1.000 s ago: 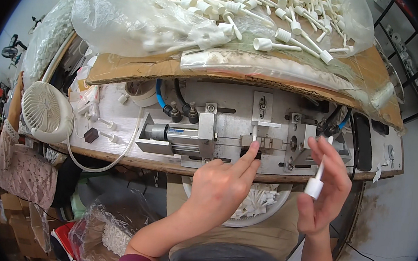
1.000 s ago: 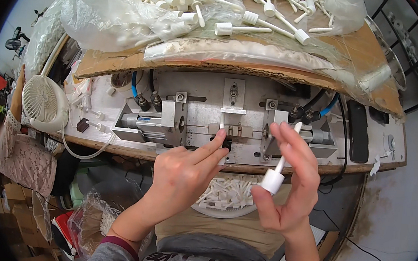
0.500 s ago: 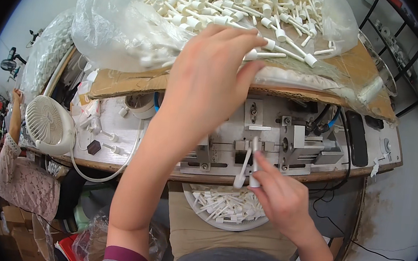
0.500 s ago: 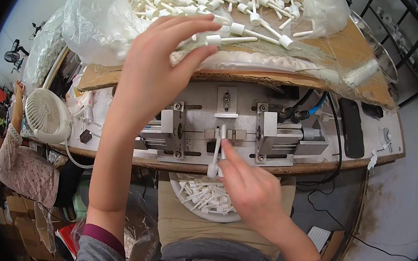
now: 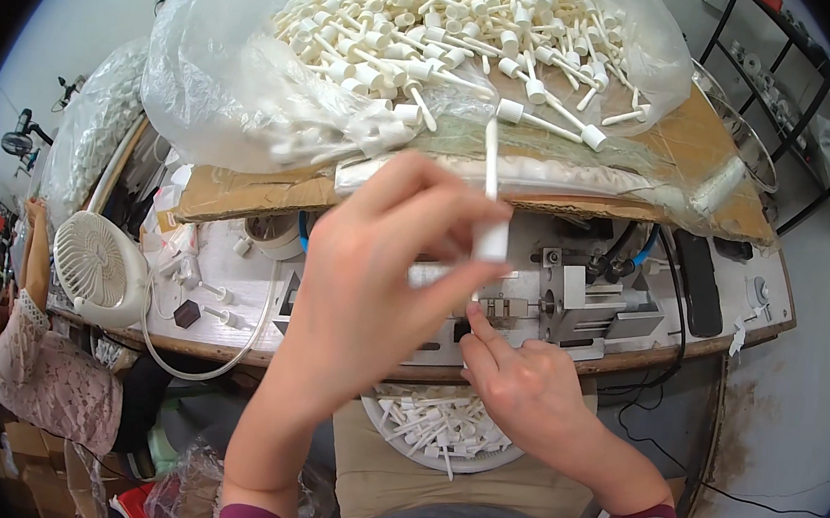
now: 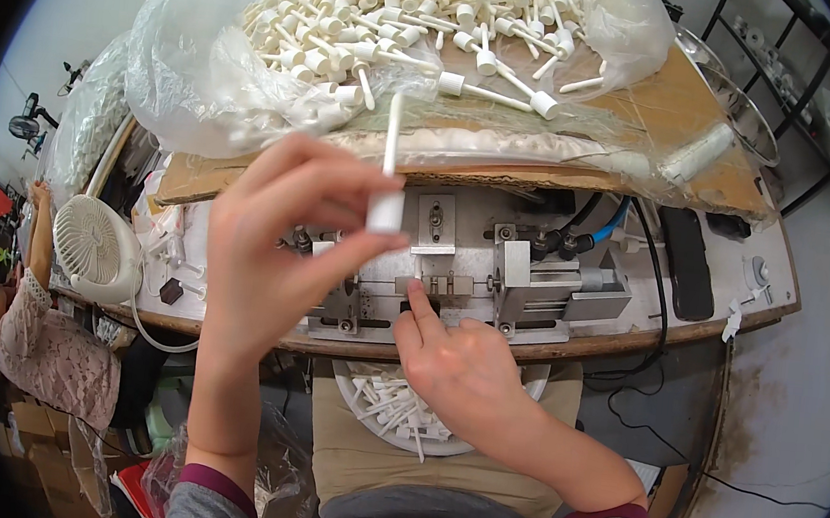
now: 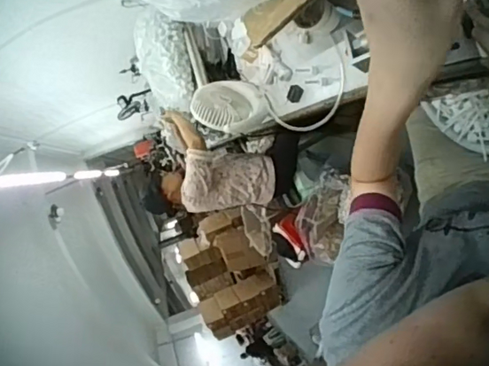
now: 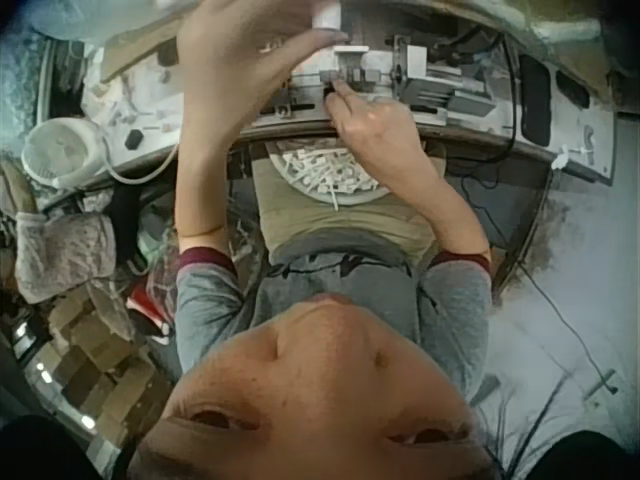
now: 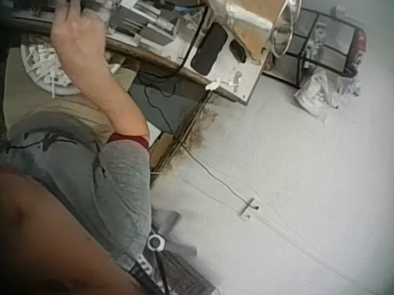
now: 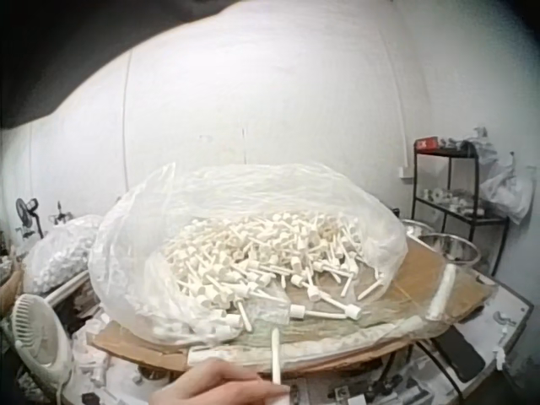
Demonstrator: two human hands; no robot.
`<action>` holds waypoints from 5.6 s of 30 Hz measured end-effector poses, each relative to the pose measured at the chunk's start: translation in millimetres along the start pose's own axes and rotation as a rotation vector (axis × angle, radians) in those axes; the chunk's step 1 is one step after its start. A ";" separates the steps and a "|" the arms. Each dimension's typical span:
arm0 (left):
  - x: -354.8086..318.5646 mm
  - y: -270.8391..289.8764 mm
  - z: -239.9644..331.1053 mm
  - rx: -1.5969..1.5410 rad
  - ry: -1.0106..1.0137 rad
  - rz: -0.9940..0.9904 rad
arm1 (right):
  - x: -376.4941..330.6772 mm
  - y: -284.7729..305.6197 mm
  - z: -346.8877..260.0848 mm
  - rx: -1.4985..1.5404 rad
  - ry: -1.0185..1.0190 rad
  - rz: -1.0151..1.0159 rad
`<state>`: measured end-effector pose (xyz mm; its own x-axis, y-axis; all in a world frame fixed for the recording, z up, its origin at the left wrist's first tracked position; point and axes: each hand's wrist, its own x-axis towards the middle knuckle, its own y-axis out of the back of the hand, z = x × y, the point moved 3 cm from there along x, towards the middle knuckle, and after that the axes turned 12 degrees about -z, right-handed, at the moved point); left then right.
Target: The person is assembling small white plastic sprayer or pump components using a mechanical press on a workbench.
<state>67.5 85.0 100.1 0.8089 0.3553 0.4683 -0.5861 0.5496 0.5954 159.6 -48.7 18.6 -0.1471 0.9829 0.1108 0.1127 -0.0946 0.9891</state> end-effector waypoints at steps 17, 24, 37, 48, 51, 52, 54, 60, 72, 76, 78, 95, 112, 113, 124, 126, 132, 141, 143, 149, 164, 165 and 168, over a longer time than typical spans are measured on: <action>-97.4 -85.7 -12.3 0.522 0.071 -0.173 | 124.9 72.5 167.4 0.129 -0.315 0.056; -89.6 -81.8 -17.6 0.578 0.091 -0.220 | 98.0 84.0 146.3 0.305 -0.197 0.130; -84.6 -62.1 -10.0 -0.610 0.378 -0.037 | 29.4 84.2 57.9 0.271 0.163 0.616; -105.5 -63.0 1.3 -0.216 0.178 0.092 | -29.2 27.4 33.5 0.436 0.018 0.530; -102.6 -71.7 -5.3 0.309 -0.059 0.150 | -35.2 27.7 36.8 0.426 -0.096 0.621; -102.6 -75.0 -6.1 0.390 -0.063 0.155 | -36.1 26.4 36.6 0.414 -0.105 0.638; -101.3 -79.4 -5.0 0.535 -0.026 0.145 | -38.8 23.9 35.3 0.410 -0.126 0.662; -105.0 -98.7 -11.0 0.531 0.037 -0.010 | -43.3 16.8 29.3 0.457 -0.162 0.684; -98.8 -95.1 -10.4 0.597 0.158 -0.241 | -50.0 8.2 30.4 0.523 -0.206 0.675; -84.1 -85.2 -11.0 0.636 0.130 -0.265 | -50.9 8.2 26.2 0.511 -0.200 0.667; -81.3 -85.0 -10.2 0.656 0.139 -0.307 | -52.4 7.5 23.7 0.498 -0.204 0.676; -90.3 -71.6 10.9 -0.233 0.169 -0.054 | -45.2 -8.0 2.0 0.144 0.016 0.550; -81.4 -78.1 -14.1 0.585 0.101 -0.270 | -60.8 7.4 21.2 1.490 -0.263 0.623; -81.2 -76.9 -12.9 0.567 0.107 -0.267 | -59.6 9.4 22.2 1.513 -0.249 0.650; -83.6 -45.1 21.2 0.019 -0.171 0.044 | 21.6 33.8 -8.2 1.849 -0.038 0.592; -88.0 -30.5 23.8 0.060 -0.101 0.104 | 48.9 39.7 -4.7 1.747 0.022 0.482; -107.1 -15.1 18.4 0.090 0.002 0.170 | 192.4 84.9 84.7 0.497 -0.051 0.656; -123.0 -31.2 4.5 0.169 -0.029 0.038 | 312.0 55.9 54.8 0.133 -0.402 -0.111; -127.1 -32.2 0.4 0.167 -0.054 -0.015 | 307.0 58.3 55.1 0.168 -0.388 -0.171; -124.1 -41.5 -7.1 0.178 -0.066 -0.034 | 272.4 79.1 90.4 0.047 -0.297 -0.295; -118.1 -53.4 -11.1 0.187 -0.020 -0.026 | 207.5 100.5 152.1 0.140 -0.141 -0.295; -117.1 -54.5 -11.9 0.194 -0.009 -0.019 | 205.6 101.1 156.2 0.107 -0.150 -0.317; -110.0 -59.4 -13.2 0.201 0.007 -0.011 | 189.9 110.8 167.7 0.056 -0.214 -0.357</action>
<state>13.9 23.3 4.6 0.8151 0.3556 0.4572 -0.5741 0.3913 0.7192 308.9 154.0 133.0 0.0199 0.9636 -0.2666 0.1452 0.2611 0.9543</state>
